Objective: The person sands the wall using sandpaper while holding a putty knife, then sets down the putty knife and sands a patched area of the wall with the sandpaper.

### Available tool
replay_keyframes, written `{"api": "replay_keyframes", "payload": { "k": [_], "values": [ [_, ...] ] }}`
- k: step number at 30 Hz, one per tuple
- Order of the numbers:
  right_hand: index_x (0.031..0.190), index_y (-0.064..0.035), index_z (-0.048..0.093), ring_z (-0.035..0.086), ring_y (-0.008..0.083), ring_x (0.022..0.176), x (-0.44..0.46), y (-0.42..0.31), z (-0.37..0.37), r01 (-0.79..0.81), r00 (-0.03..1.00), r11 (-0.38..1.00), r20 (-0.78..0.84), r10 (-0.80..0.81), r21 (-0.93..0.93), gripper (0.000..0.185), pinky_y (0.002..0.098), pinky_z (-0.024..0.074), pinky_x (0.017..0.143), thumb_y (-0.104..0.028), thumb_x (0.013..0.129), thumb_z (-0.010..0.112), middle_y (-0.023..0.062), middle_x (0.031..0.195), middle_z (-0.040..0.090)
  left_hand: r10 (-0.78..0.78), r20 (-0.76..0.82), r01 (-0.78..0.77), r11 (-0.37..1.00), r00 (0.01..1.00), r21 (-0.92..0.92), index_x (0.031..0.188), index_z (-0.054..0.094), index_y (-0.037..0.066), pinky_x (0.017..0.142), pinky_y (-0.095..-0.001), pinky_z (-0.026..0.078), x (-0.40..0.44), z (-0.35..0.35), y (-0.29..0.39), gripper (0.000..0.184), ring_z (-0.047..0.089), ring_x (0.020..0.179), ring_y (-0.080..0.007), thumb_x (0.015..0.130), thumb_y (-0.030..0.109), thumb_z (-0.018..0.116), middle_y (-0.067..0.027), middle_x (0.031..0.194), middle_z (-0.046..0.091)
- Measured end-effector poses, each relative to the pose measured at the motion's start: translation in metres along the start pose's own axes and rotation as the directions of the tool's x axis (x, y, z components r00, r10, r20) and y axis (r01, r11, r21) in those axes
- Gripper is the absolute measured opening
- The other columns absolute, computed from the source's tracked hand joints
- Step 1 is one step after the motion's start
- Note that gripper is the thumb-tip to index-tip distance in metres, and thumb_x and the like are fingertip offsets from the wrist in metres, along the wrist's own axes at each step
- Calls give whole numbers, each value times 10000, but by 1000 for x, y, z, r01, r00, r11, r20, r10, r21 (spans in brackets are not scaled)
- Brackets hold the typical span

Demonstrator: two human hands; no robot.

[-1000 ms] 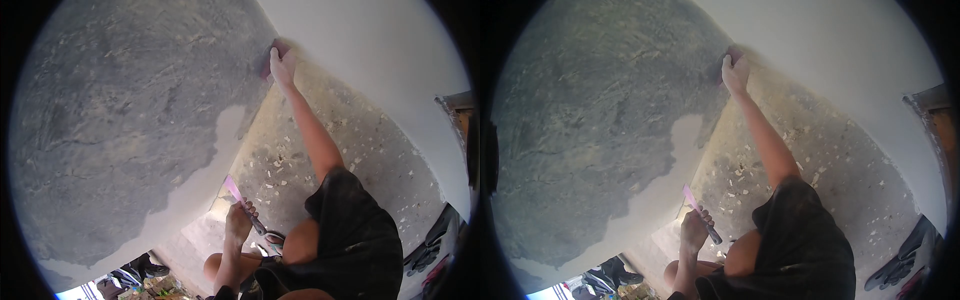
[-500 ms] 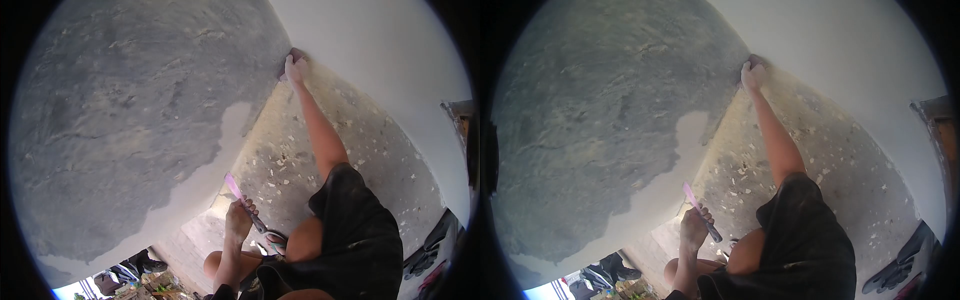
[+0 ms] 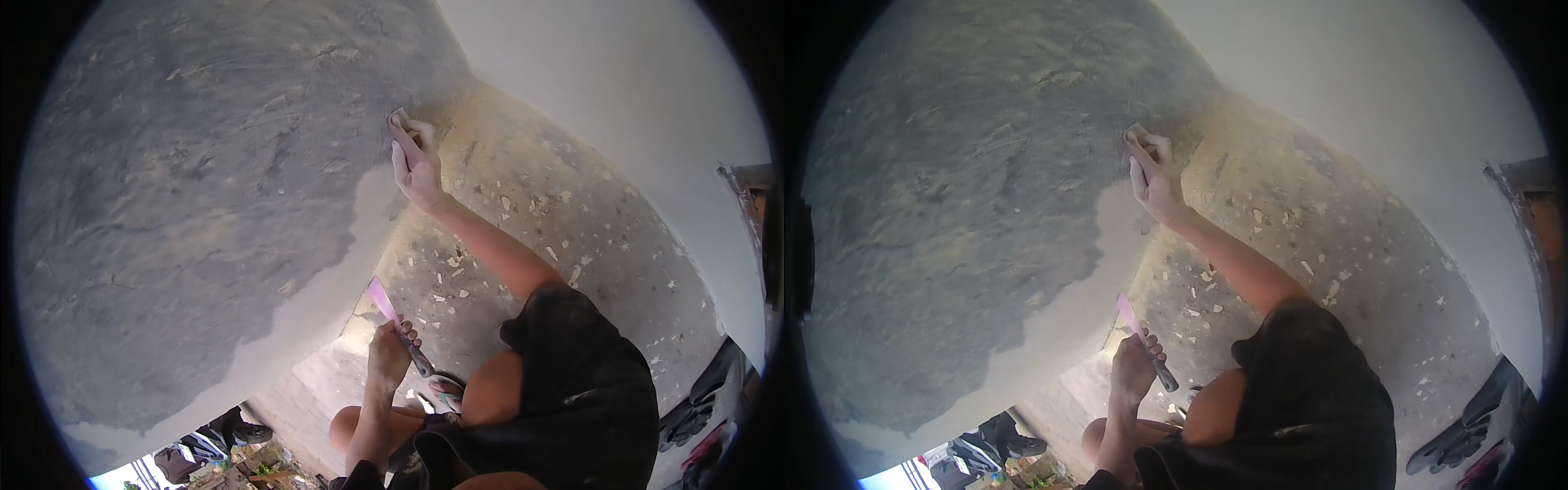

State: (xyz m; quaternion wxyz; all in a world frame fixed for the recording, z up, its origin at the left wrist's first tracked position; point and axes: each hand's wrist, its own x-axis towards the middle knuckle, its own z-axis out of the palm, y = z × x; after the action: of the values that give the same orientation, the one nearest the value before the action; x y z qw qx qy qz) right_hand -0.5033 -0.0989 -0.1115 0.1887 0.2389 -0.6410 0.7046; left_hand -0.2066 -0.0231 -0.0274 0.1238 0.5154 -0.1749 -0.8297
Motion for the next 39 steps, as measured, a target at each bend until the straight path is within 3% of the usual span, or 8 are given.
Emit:
{"api": "replay_keyframes", "payload": {
  "k": [6, 9, 13, 19, 24, 27, 31, 39],
  "values": [
    [1220, 49, 587, 589, 232, 962, 16, 27, -11, -493, 850, 866, 165, 500, -85, 322, 315, 468, 837, -115, 950, 526, 204, 1107, 618, 40, 12, -40, 999, 999, 0, 1043, 527, 53, 762, -345, 416, -5, 2, 0, 214, 486, 806, -200, 900, 213, 534, -63, 854, 505],
    [1217, 76, 569, 625, 267, 934, -15, 2, 5, 11, 995, 996, 94, -19, 89, 364, 338, 476, 863, -179, 980, 464, 231, 1129, 635, 16, -15, -16, 1000, 1000, 21, 1037, 525, 56, 764, -345, 414, -5, -2, -5, 211, 488, 805, -202, 898, 213, 542, -64, 855, 506],
    [1273, 23, 556, 623, 293, 1042, 21, 47, -21, -597, 777, 796, 177, 604, -96, 346, 304, 494, 869, -118, 966, 485, 194, 1157, 592, 50, -9, -50, 999, 999, 2, 1057, 500, 62, 761, -336, 411, -18, 8, -4, 204, 475, 801, -183, 917, 210, 507, -43, 846, 468],
    [1273, -13, 567, 622, 282, 912, -38, 0, 4, 104, 984, 988, 132, -118, 111, 326, 342, 497, 776, -98, 972, 477, 186, 1116, 604, 4, -3, -4, 998, 1000, 56, 1055, 501, 66, 755, -338, 415, -8, 8, -2, 208, 479, 801, -188, 918, 223, 514, -47, 851, 475],
    [1331, -59, 531, 578, 288, 1116, -16, 30, -17, -450, 838, 887, 297, 458, -99, 392, 323, 476, 920, -28, 940, 513, 157, 1241, 562, 36, -18, -36, 999, 999, 5, 1051, 509, 69, 760, -337, 418, -17, 5, -5, 210, 481, 804, -189, 916, 230, 515, -48, 857, 480],
    [1353, -74, 518, 607, 250, 932, -42, 7, -10, 132, 961, 988, 234, -146, 74, 420, 305, 504, 772, -33, 935, 524, 139, 1206, 574, 26, 5, -26, 999, 1000, 32, 1051, 512, 71, 765, -337, 419, -13, 2, -2, 207, 482, 807, -190, 915, 227, 514, -49, 860, 483],
    [1345, -71, 526, 589, 253, 941, -19, 37, -13, -339, 911, 938, 220, 348, -79, 435, 304, 492, 779, -16, 914, 549, 149, 1175, 577, 43, 25, -43, 999, 999, -4, 1062, 513, 69, 777, -337, 417, -8, -5, -4, 218, 484, 815, -190, 913, 228, 515, -49, 862, 486],
    [1261, 19, 557, 619, 272, 976, -14, 2, -6, 206, 921, 935, 266, -285, 287, 346, 319, 473, 860, -27, 918, 543, 169, 1080, 610, 36, -6, -35, 999, 999, 39, 1073, 516, 64, 771, -342, 415, -6, -5, -4, 231, 480, 811, -195, 918, 235, 516, -53, 872, 489]
  ]
}}
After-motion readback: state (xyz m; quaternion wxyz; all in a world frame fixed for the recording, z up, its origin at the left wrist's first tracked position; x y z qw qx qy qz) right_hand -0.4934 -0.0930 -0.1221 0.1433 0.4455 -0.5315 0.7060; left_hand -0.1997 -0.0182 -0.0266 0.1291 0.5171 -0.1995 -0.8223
